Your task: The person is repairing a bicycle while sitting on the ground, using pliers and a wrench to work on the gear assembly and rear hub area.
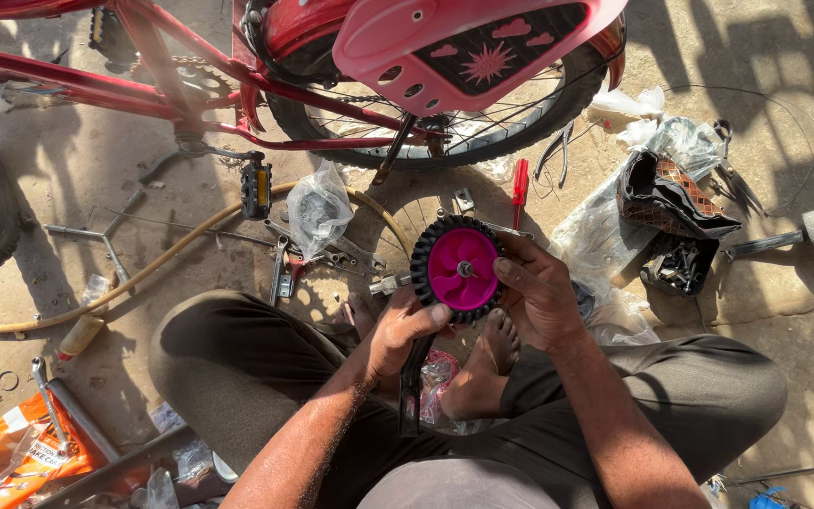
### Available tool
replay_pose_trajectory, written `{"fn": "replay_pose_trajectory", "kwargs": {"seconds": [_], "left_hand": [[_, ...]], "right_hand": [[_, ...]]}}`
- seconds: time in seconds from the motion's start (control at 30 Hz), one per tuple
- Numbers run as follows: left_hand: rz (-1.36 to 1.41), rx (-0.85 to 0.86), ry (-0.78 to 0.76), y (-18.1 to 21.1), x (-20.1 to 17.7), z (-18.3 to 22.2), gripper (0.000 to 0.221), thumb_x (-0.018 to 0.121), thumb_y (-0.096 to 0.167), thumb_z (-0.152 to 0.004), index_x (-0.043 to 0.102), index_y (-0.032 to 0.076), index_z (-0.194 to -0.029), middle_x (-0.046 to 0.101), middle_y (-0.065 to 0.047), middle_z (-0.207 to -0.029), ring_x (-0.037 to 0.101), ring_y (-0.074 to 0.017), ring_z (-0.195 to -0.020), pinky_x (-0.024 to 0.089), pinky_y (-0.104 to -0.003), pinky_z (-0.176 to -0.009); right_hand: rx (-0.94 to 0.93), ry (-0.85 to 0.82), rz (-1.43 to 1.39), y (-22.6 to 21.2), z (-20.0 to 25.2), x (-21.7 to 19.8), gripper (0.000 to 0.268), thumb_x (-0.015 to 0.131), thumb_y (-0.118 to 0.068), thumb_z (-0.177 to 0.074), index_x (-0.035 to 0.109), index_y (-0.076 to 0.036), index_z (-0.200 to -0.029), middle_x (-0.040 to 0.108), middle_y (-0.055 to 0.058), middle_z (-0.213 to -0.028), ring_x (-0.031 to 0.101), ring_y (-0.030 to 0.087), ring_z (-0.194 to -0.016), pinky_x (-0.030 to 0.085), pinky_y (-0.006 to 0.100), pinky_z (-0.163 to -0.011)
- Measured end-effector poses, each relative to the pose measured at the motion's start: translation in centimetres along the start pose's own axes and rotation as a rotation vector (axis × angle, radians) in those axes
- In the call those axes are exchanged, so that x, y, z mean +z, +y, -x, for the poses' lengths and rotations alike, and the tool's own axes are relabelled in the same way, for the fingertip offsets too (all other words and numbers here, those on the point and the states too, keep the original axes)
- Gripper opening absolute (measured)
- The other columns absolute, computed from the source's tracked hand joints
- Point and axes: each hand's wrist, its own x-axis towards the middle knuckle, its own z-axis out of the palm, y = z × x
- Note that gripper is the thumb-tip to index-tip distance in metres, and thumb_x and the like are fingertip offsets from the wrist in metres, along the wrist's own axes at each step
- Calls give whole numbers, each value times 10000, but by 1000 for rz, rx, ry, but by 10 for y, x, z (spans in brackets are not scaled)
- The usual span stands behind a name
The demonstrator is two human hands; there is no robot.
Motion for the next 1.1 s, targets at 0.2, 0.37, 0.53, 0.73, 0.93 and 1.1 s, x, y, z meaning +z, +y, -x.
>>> {"fn": "replay_pose_trajectory", "kwargs": {"seconds": [0.2,0.37,0.53,0.73,0.93,1.1], "left_hand": [[-63,-85,258,-53,-29,-6,701,628,493,-1063,461,-135,-801,371,-84,-714,356,-202,-724,321,-381,-666],[203,-67,276,-46,-23,-9,480,696,440,-1006,542,-10,-948,476,7,-816,441,-132,-772,404,-326,-755],[93,-47,415,0,7,-17,415,730,328,-867,715,8,-1131,761,-69,-1009,714,-151,-928,559,-299,-862],[-64,-63,468,48,21,-29,348,732,267,-901,744,-19,-1098,794,-121,-977,760,-183,-877,600,-320,-794],[-49,-16,532,42,19,-50,353,731,288,-899,759,-12,-1083,789,-113,-951,744,-197,-855,591,-346,-787],[-79,-162,666,10,0,-46,364,716,356,-883,766,45,-1065,809,-76,-946,760,-197,-899,575,-353,-860]], "right_hand": [[-68,7,148,4,-3,-4,578,743,-133,-936,545,66,-1441,703,161,-1239,682,189,-1099,576,324,-915],[-109,46,365,5,-3,-1,614,730,-184,-943,525,47,-1474,684,148,-1299,662,152,-1133,564,293,-931],[-209,-38,625,2,-3,-1,593,711,-248,-960,545,31,-1456,681,138,-1341,665,146,-1184,568,285,-972],[-2,-56,565,10,-71,-80,514,645,-366,-1003,668,18,-1343,732,153,-1140,700,186,-979,580,310,-849],[184,212,1474,39,-169,-228,384,688,-352,-937,801,-43,-1135,801,151,-1110,746,266,-996,558,382,-922],[113,607,1623,45,-232,-301,546,747,-455,-896,700,-27,-1233,683,251,-1231,627,410,-1178,491,475,-1016]]}}
